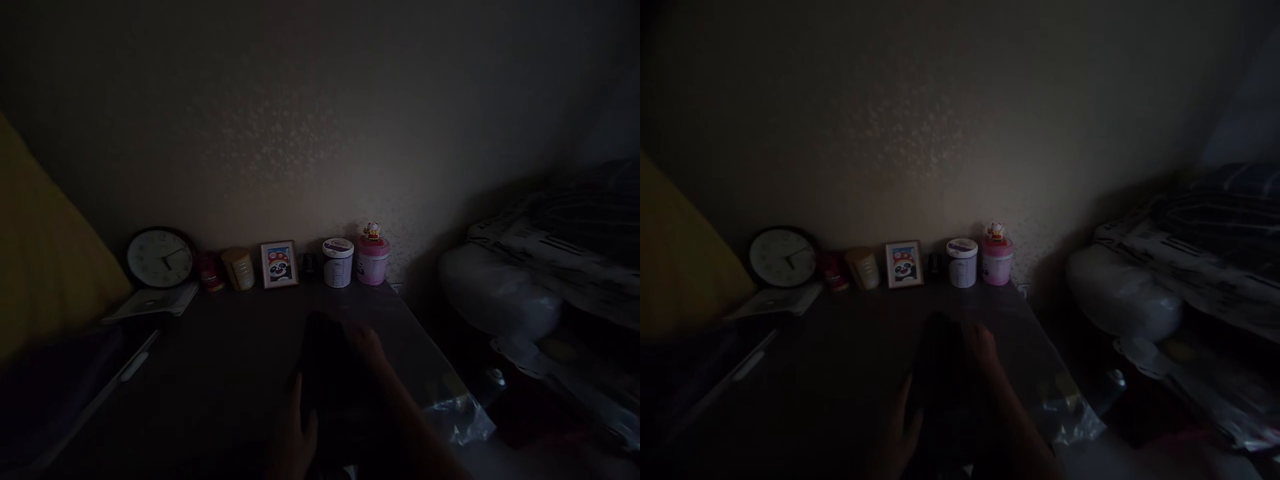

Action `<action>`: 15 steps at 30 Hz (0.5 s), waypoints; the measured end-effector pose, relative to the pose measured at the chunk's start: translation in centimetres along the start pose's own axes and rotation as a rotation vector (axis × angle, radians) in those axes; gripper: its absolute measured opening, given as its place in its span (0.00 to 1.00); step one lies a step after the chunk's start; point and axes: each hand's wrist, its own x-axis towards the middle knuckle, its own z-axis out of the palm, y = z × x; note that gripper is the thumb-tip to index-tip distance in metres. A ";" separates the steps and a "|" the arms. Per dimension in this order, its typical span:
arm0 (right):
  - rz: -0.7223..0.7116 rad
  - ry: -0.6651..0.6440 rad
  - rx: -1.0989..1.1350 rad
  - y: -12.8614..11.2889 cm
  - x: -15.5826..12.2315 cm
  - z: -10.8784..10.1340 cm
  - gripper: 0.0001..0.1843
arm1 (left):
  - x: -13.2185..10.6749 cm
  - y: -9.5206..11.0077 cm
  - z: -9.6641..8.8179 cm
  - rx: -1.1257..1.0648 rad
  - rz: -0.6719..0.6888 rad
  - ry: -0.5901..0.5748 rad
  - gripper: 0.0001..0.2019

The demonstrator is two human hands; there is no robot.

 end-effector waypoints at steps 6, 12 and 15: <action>0.001 -0.111 0.019 -0.3 -3.3 -0.4 0.18 | 0.0 0.1 -0.1 0.038 -0.007 -0.017 0.29; -0.070 -0.168 0.086 -2.0 -3.2 0.1 0.18 | -0.1 0.4 -0.3 0.027 -0.023 -0.009 0.28; -0.106 -0.172 0.119 -2.0 -3.2 0.6 0.18 | -0.1 0.2 -0.3 0.023 -0.015 -0.016 0.29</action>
